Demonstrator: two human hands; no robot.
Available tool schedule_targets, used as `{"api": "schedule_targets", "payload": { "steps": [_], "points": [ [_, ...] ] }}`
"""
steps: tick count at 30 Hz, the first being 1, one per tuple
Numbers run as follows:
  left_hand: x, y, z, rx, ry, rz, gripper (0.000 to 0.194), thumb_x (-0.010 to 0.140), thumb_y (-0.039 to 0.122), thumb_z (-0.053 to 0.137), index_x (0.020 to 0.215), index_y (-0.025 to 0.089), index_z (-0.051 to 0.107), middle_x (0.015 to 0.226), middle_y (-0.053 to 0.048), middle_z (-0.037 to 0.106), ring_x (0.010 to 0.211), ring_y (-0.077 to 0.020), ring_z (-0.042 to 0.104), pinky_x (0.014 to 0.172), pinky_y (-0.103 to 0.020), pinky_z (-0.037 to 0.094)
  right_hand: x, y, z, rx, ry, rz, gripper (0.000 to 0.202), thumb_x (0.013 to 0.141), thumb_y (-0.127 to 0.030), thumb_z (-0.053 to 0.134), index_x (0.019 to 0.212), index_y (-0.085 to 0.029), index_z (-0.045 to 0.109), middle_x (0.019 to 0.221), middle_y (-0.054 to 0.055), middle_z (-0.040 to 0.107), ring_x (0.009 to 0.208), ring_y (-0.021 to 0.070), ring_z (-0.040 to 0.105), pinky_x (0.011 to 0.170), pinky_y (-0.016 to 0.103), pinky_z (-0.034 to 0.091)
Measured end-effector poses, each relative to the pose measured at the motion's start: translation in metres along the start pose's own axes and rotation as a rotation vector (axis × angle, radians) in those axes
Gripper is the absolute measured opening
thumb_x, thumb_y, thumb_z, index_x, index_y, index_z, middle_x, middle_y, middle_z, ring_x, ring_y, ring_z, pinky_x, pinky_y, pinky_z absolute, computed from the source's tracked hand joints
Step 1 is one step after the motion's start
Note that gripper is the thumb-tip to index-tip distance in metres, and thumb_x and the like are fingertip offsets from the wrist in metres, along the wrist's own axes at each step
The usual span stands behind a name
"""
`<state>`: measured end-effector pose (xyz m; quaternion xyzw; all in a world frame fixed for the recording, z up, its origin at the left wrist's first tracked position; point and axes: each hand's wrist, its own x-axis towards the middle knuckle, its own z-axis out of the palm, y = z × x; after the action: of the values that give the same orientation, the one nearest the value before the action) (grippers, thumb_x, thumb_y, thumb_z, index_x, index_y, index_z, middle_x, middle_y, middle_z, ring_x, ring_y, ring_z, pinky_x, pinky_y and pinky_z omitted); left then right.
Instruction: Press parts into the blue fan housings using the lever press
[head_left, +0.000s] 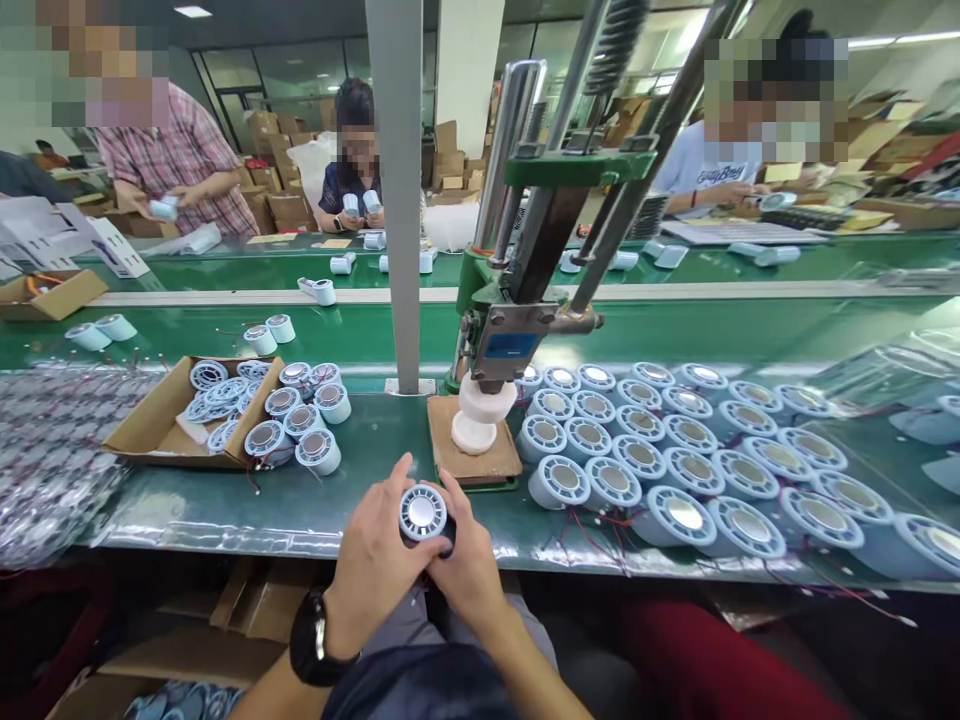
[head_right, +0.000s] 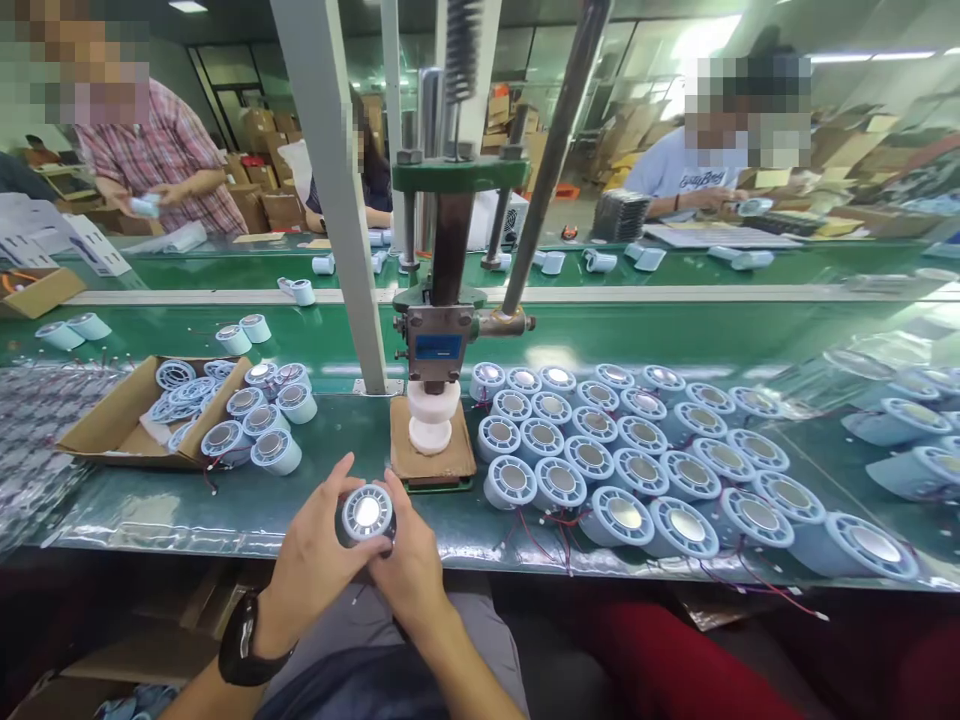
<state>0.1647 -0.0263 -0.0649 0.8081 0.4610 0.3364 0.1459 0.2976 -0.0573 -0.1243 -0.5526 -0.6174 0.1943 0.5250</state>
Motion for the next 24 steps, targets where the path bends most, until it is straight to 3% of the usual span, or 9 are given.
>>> {"api": "schedule_targets", "payload": {
  "steps": [6, 12, 16, 19, 24],
  "points": [
    [0.0, 0.004, 0.007, 0.007, 0.036, -0.075, 0.094, 0.071, 0.021, 0.082, 0.149, 0.028, 0.03, 0.107, -0.007, 0.066, 0.101, -0.0302, 0.067, 0.088, -0.044, 0.057, -0.002, -0.001, -0.001, -0.011, 0.011, 0.007, 0.08, 0.078, -0.013, 0.059, 0.152, -0.022, 0.03, 0.13, 0.008, 0.064, 0.115, 0.0191, 0.067, 0.094, 0.03, 0.059],
    [-0.006, 0.008, 0.022, -0.036, 0.151, -0.142, 0.086, 0.076, 0.023, 0.078, 0.149, 0.025, 0.033, 0.102, -0.007, 0.063, 0.096, -0.0287, 0.064, 0.085, -0.043, 0.056, -0.002, -0.002, 0.002, -0.039, 0.046, -0.004, 0.079, 0.082, -0.014, 0.055, 0.155, -0.02, 0.027, 0.128, 0.009, 0.065, 0.113, 0.0184, 0.068, 0.093, 0.028, 0.059],
    [-0.008, 0.011, 0.03, -0.027, 0.211, -0.188, 0.079, 0.081, 0.027, 0.074, 0.149, 0.024, 0.035, 0.102, -0.007, 0.061, 0.097, -0.0282, 0.062, 0.084, -0.043, 0.055, 0.0, -0.002, -0.001, -0.084, 0.014, -0.025, 0.065, 0.084, -0.013, 0.052, 0.148, -0.017, 0.043, 0.128, 0.011, 0.065, 0.113, 0.0195, 0.068, 0.093, 0.029, 0.059],
    [-0.01, 0.01, 0.034, -0.039, 0.161, -0.191, 0.063, 0.086, 0.027, 0.067, 0.144, 0.024, 0.043, 0.107, -0.009, 0.061, 0.101, -0.0281, 0.061, 0.087, -0.043, 0.054, 0.001, 0.0, -0.008, -0.129, -0.079, -0.076, 0.061, 0.081, -0.008, 0.049, 0.141, -0.016, 0.053, 0.133, 0.012, 0.062, 0.12, 0.021, 0.064, 0.1, 0.033, 0.057],
    [-0.011, 0.002, 0.033, -0.103, -0.01, -0.16, 0.045, 0.091, 0.028, 0.057, 0.135, 0.021, 0.05, 0.129, -0.013, 0.059, 0.12, -0.0305, 0.055, 0.103, -0.052, 0.047, 0.014, -0.013, -0.046, -0.247, -0.421, -0.192, 0.083, 0.076, -0.004, 0.055, 0.155, -0.015, 0.033, 0.148, 0.012, 0.048, 0.134, 0.0242, 0.053, 0.107, 0.038, 0.054]
  ]
}}
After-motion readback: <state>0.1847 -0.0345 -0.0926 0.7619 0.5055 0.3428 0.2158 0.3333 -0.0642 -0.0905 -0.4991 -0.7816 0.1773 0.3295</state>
